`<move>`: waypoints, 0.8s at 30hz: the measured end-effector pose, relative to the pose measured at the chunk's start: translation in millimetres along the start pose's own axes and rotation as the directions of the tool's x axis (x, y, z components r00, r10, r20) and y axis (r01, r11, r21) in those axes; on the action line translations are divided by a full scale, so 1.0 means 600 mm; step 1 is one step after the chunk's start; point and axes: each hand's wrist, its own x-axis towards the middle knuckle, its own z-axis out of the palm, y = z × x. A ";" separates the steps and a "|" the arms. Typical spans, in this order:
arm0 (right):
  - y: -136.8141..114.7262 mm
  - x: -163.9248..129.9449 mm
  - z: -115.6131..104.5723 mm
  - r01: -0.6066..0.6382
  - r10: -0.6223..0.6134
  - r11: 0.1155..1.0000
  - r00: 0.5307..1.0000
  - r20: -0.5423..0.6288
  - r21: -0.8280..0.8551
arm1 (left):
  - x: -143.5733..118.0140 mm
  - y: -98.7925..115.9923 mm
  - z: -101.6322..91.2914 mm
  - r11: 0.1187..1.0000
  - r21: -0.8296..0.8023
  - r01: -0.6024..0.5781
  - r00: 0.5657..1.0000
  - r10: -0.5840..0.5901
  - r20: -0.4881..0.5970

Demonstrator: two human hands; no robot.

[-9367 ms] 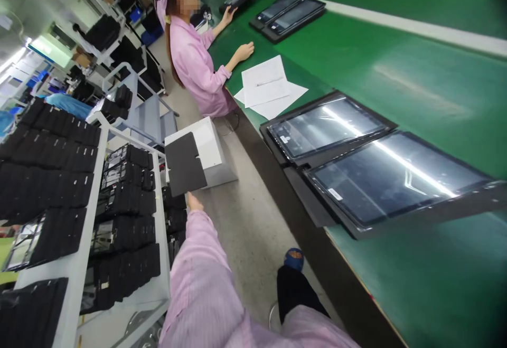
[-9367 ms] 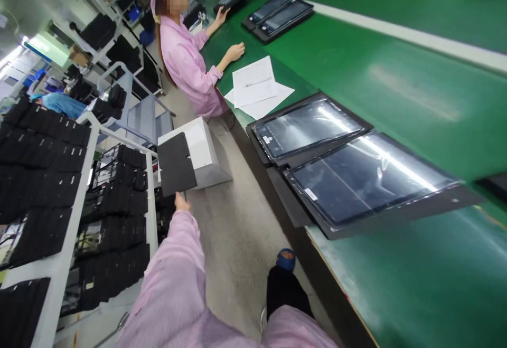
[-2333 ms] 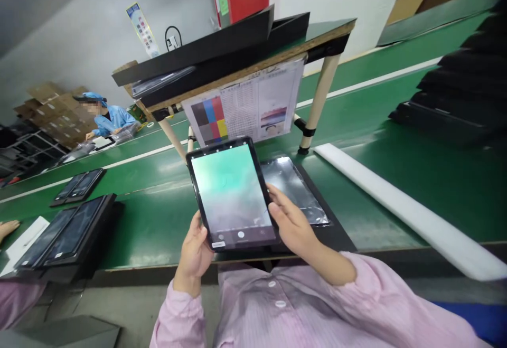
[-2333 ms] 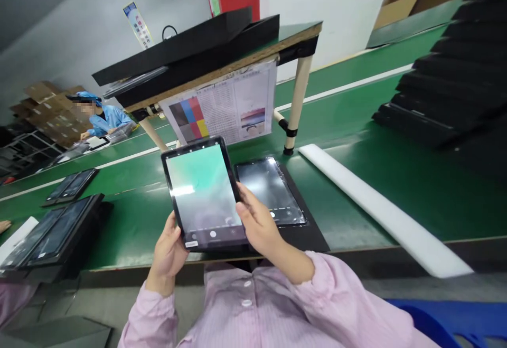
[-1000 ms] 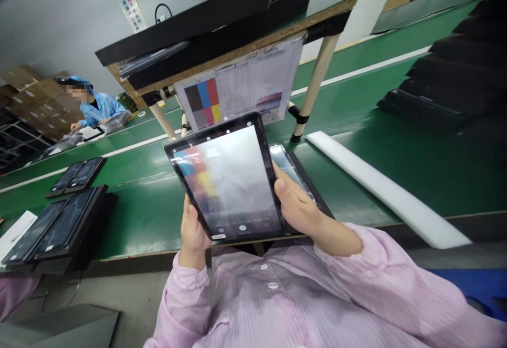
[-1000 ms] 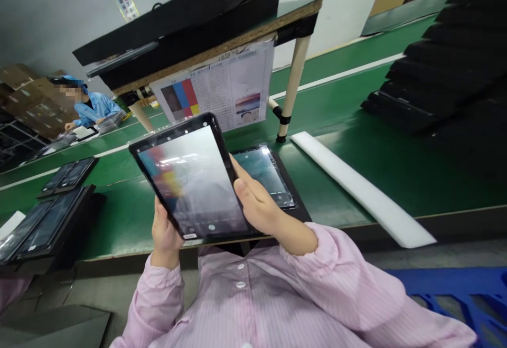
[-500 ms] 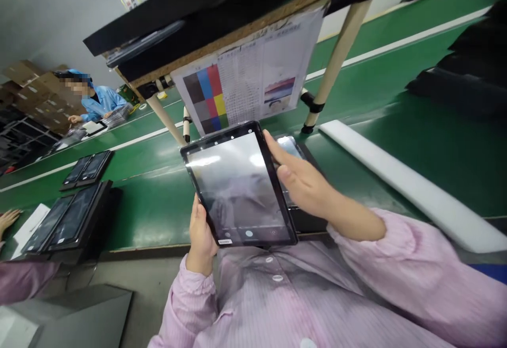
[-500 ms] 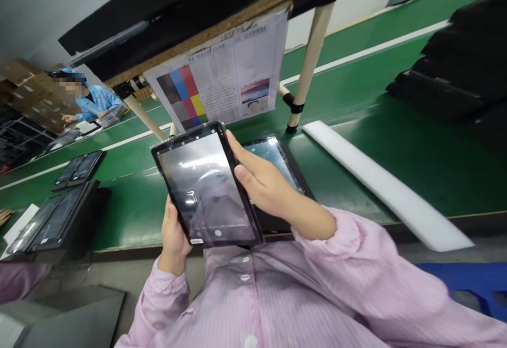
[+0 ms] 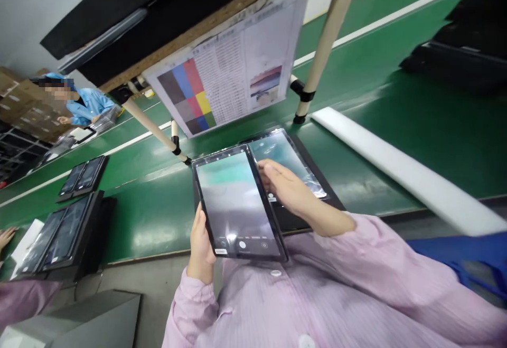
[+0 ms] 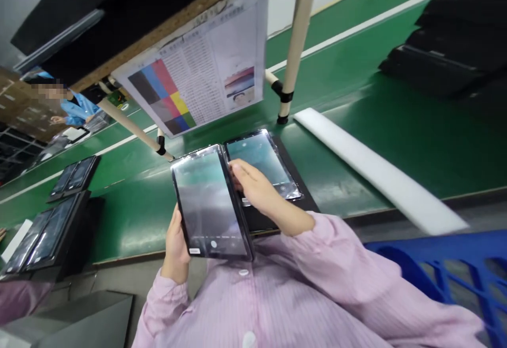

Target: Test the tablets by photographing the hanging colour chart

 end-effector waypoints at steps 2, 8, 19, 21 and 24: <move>-0.011 0.005 0.014 0.079 -0.080 0.997 0.995 -0.066 -0.007 | -0.009 -0.011 0.008 0.999 -0.013 0.032 0.999 -0.032 0.012; -0.047 0.002 0.011 0.200 -0.216 0.970 0.970 -0.112 -0.141 | -0.021 -0.021 0.017 0.999 -0.002 0.047 0.998 -0.047 -0.037; -0.013 0.022 -0.015 0.031 -0.058 0.991 0.975 -0.215 -0.129 | -0.034 0.014 0.016 0.993 0.121 -0.018 0.998 0.024 -0.054; -0.011 0.023 -0.042 -0.053 0.024 0.996 0.941 -0.337 -0.078 | -0.014 0.029 0.008 0.989 0.146 -0.003 0.998 0.013 -0.064; -0.011 0.018 -0.095 -0.108 0.042 0.987 0.888 -0.458 -0.118 | 0.032 0.043 -0.007 0.980 0.199 -0.010 0.996 0.027 -0.085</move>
